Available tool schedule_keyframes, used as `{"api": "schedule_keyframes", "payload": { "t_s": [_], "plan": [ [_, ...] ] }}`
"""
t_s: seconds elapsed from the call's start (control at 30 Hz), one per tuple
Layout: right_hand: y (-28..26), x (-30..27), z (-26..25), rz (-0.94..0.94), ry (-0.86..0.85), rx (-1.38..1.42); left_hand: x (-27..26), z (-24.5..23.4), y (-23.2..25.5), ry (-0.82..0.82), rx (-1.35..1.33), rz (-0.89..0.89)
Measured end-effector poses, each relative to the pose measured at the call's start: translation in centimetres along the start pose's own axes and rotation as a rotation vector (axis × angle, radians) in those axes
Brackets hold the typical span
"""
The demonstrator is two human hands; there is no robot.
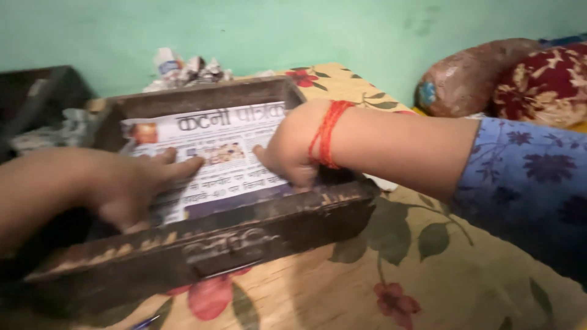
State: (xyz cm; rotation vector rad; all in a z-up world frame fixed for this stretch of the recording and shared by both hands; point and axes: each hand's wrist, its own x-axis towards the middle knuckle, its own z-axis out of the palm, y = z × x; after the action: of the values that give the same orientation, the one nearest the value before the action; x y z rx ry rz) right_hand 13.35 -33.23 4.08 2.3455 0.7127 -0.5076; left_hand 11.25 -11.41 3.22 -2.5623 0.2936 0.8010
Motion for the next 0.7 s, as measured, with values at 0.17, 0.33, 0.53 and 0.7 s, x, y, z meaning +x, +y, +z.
{"api": "schedule_keyframes", "payload": {
  "t_s": [0.17,0.33,0.53,0.7],
  "plan": [
    [-1.6,-1.3,-2.6,-0.067,-0.02,0.007,-1.9,1.0,-0.7,0.225,-0.159,0.113],
    [-4.3,-3.2,-5.9,-0.121,0.322,0.071,-5.2,1.6,-3.3,0.638,-0.339,0.34],
    [-9.0,-5.4,-9.8,-0.223,0.783,0.176,-9.1,3.1,-7.1,0.696,-0.406,0.12],
    [-12.3,-4.3,-11.6,-0.313,0.894,0.192,-10.2,5.4,-9.0,0.502,-0.486,-0.086]
  ]
}}
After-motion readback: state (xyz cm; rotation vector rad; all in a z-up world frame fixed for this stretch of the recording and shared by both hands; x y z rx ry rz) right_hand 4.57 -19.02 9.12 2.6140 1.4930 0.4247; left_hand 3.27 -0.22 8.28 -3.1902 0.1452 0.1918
